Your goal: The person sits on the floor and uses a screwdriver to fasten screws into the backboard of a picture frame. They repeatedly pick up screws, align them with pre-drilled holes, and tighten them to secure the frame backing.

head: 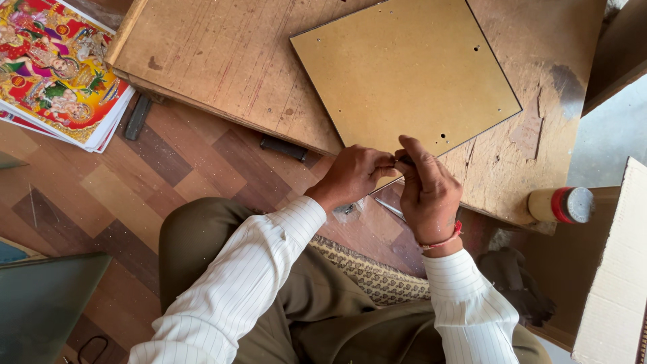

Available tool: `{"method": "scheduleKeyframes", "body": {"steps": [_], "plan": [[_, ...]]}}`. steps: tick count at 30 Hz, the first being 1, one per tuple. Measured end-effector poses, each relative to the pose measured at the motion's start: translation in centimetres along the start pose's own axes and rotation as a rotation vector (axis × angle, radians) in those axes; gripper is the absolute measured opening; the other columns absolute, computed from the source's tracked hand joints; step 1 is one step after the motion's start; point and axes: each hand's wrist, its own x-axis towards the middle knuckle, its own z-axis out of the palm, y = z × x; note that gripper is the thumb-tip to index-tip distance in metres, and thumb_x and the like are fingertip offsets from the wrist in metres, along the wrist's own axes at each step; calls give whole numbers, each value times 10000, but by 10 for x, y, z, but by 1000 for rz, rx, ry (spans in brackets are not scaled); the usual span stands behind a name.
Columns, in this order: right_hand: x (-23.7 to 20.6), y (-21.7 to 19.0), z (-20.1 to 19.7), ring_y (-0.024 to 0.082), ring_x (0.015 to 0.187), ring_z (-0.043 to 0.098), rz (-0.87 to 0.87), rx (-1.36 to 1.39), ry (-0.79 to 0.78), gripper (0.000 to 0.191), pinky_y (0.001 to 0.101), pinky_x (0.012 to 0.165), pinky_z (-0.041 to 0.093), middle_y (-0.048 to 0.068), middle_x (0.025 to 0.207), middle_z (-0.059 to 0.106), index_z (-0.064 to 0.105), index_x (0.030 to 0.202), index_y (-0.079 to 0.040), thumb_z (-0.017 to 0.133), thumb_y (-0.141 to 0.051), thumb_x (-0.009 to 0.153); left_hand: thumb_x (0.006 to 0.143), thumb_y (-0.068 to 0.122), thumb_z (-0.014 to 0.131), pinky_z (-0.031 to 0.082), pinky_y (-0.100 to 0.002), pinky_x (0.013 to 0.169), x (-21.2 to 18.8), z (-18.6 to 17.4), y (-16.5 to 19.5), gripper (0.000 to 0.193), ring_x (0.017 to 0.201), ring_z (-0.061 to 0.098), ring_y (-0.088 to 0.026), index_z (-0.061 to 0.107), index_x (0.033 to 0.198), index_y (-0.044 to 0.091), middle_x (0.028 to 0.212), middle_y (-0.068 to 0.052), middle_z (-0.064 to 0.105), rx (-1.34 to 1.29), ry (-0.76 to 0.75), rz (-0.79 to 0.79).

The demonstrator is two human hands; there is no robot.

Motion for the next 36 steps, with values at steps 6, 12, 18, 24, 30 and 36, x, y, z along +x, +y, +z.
{"method": "scheduleKeyframes", "body": {"steps": [6,12,18,24,30,36], "plan": [[-3,-1,4,189,913,778,70,13,109,209,293,794,603,115,963,758,701,1164,-28,714,40,968,920,270,704,537,-467,682,2,-3,8,177,786,708,-343,762,1007,128,844,-132,733,24,-35,-47],[-3,-3,3,191,941,776,100,37,93,212,293,822,609,114,991,757,684,1171,-19,723,29,968,921,252,688,543,-462,690,1,-4,10,169,801,715,-336,775,1013,140,862,-124,745,1,-20,-21],[3,2,-8,167,977,746,94,187,-46,308,280,863,595,107,1061,755,634,1303,12,632,84,1004,958,237,676,532,-496,717,4,-1,4,161,810,706,-364,744,961,91,854,-146,732,43,-29,-13],[-2,3,1,100,907,708,159,228,30,194,238,829,571,70,952,741,676,1142,13,691,106,973,951,215,667,534,-498,708,2,2,0,151,833,710,-366,729,954,78,868,-146,734,18,-18,-2],[-3,0,3,78,866,706,193,215,89,143,223,801,568,50,925,740,691,1058,5,759,69,950,945,252,677,539,-494,710,3,1,2,186,824,708,-369,742,1017,94,873,-155,731,40,-17,1],[-4,1,4,91,847,719,197,168,129,147,241,788,588,65,919,748,684,999,13,807,37,921,931,257,693,556,-451,704,2,-4,9,196,802,730,-332,760,1056,121,881,-132,753,-26,-44,-25]]}}
